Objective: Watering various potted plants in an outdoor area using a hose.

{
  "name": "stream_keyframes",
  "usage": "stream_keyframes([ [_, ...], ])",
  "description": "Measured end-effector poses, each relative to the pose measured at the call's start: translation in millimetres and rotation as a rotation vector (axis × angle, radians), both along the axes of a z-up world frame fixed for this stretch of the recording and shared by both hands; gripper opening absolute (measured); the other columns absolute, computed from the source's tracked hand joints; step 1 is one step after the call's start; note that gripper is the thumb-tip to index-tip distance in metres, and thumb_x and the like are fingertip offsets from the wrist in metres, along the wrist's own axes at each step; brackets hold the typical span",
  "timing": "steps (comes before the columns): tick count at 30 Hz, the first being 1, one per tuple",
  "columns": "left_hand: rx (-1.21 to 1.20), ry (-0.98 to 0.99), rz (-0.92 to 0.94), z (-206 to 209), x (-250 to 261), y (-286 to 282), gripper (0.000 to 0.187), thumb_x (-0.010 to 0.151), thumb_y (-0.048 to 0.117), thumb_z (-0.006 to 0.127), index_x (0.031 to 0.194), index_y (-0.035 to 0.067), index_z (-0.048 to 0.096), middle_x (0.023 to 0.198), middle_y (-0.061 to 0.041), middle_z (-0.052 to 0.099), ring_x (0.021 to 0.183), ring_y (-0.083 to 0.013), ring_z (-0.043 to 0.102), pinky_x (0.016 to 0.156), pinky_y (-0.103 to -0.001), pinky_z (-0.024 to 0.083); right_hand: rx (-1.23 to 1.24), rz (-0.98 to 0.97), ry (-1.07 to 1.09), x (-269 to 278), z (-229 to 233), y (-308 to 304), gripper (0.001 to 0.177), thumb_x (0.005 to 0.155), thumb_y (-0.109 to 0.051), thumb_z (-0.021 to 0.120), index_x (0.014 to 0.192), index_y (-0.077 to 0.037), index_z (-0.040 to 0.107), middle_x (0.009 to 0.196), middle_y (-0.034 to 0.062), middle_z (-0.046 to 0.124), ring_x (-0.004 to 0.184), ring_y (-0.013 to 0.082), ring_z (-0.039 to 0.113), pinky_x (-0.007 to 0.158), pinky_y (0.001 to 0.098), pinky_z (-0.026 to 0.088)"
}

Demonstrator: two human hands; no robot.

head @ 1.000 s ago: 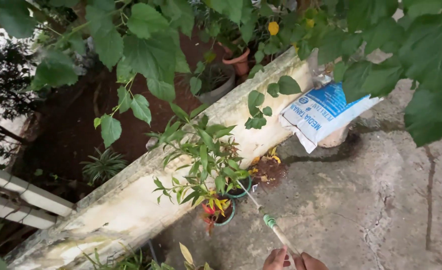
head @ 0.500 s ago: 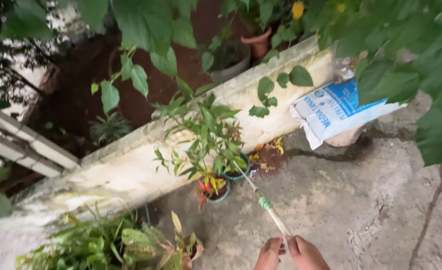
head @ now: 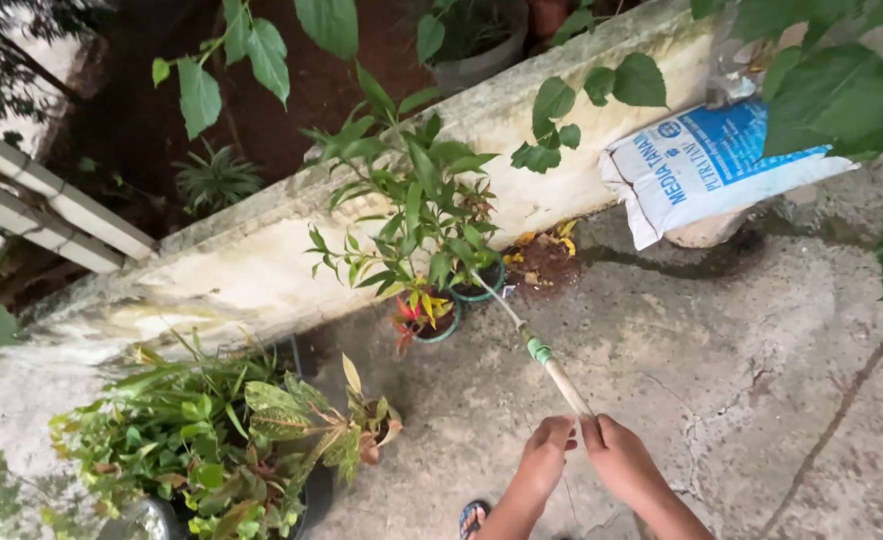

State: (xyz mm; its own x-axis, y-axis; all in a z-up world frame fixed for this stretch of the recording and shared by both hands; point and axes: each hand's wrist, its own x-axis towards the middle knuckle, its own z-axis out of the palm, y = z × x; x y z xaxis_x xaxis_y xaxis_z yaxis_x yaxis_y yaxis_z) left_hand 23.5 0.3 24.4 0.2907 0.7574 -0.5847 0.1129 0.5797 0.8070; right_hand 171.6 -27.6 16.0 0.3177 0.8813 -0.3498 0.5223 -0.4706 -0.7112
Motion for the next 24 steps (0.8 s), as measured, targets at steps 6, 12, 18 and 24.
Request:
stream_keyframes([
  [6,0.06,-0.142,0.008,2.9,21.6,1.1,0.051,0.101,0.049,0.045,0.129,0.011,0.064,0.126,-0.005,0.07,0.111,-0.0201,0.068,0.093,-0.037,0.049,-0.009,0.044,0.058,10.1,14.0,18.6,0.039,0.099,-0.037,0.047,0.099,-0.006,0.069,0.086,0.0198,0.076,0.081,0.0397,0.073,0.074,0.0489,0.056],
  [12,-0.091,-0.129,-0.002,24.9,38.1,1.1,0.054,0.101,0.052,0.035,0.133,0.017,0.062,0.128,-0.001,0.068,0.111,-0.0176,0.065,0.094,-0.037,0.046,-0.062,0.036,0.002,22.6,30.9,25.2,0.042,0.1,-0.04,0.047,0.102,-0.004,0.068,0.093,0.022,0.075,0.088,0.0421,0.072,0.077,0.0509,0.056],
  [18,-0.144,-0.16,-0.002,34.0,38.9,7.9,0.053,0.101,0.054,0.037,0.132,0.017,0.06,0.126,-0.001,0.067,0.11,-0.0166,0.063,0.097,-0.037,0.045,-0.077,0.046,-0.032,20.0,33.2,28.0,0.042,0.102,-0.039,0.044,0.1,-0.003,0.066,0.09,0.0239,0.074,0.086,0.0437,0.072,0.077,0.0523,0.055],
  [24,-0.154,-0.183,0.015,33.4,34.9,9.9,0.051,0.102,0.054,0.039,0.131,0.017,0.059,0.121,-0.001,0.067,0.107,-0.0174,0.063,0.096,-0.037,0.046,-0.049,0.047,-0.033,11.8,29.7,28.3,0.039,0.102,-0.035,0.043,0.1,-0.002,0.064,0.089,0.0245,0.073,0.085,0.0438,0.071,0.076,0.0526,0.055],
])
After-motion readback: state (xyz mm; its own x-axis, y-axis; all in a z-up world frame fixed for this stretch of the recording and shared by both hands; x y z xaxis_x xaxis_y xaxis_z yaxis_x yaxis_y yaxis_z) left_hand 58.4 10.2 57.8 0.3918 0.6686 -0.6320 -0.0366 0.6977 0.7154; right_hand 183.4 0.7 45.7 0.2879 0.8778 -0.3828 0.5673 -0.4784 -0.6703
